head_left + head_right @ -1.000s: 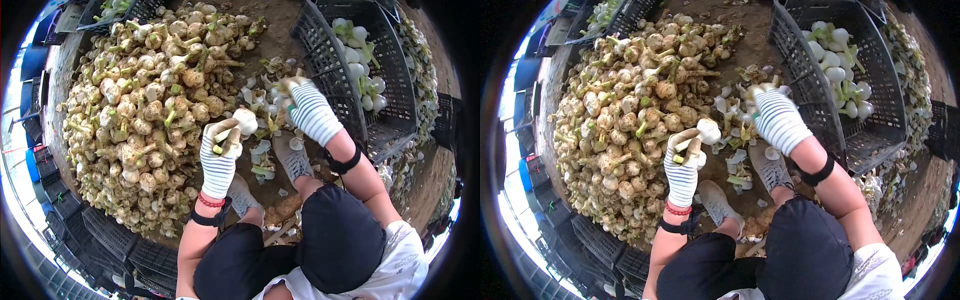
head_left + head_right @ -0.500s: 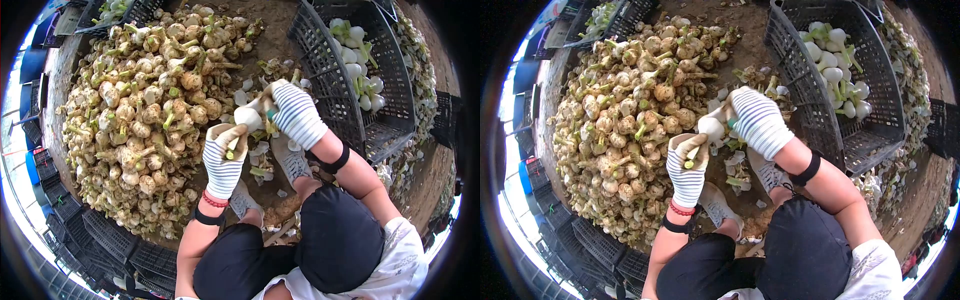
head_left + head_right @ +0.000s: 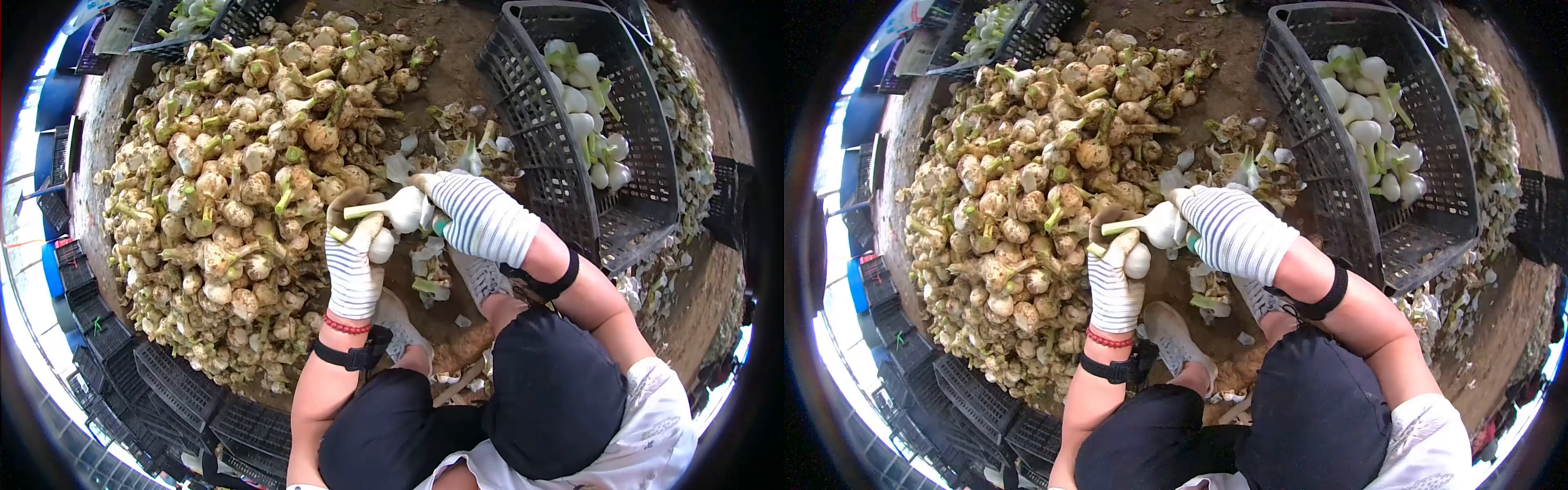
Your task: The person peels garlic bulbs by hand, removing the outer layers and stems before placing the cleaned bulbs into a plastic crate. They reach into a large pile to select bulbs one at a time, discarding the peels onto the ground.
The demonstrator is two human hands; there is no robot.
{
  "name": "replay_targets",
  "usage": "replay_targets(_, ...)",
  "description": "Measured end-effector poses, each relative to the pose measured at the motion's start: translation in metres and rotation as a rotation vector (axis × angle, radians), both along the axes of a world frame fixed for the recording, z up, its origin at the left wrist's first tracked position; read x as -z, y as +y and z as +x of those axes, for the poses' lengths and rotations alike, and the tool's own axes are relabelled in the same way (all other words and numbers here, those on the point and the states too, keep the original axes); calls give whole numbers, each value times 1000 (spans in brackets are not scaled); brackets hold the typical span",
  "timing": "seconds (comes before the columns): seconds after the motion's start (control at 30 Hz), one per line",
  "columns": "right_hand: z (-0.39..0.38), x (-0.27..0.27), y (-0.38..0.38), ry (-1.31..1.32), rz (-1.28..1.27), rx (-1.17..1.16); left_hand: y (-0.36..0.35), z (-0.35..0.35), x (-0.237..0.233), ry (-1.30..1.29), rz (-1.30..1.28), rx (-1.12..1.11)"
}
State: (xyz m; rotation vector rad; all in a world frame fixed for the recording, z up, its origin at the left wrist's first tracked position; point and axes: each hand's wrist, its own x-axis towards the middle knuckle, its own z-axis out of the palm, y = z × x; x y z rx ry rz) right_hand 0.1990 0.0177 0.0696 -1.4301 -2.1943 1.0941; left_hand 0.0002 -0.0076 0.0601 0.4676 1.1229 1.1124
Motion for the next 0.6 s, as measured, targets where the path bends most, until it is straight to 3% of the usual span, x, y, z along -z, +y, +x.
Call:
replay_targets(0.17, -5, -3, 2, -177, 63, 7, 5, 0, 3, -153, -210, 57)
replay_targets(0.23, -4, -10, 7, -159, 107, 56, 8, 5, 2, -392, -366, 24)
replay_targets(0.3, 10, -28, 6, 116, -185, -1, 19, 5, 5, -472, -360, -20)
replay_targets(0.37, 22, -48, 4, 559, -498, -312, 30, 1, 6, -625, -349, -111)
replay_targets(0.43, 21, -55, 3, 596, -762, -325, 41, -5, 7, -621, -342, -126)
replay_targets(0.5, 22, 0, 0, 524, -436, -226, 58, -18, 1, -612, -332, -154)
replay_targets(0.57, 20, 24, 1, -279, 27, -75, 78, -25, -17, -497, -340, -131)
replay_targets(0.6, 26, 53, -2, -331, 85, -54, 95, -35, -26, -393, -380, -156)
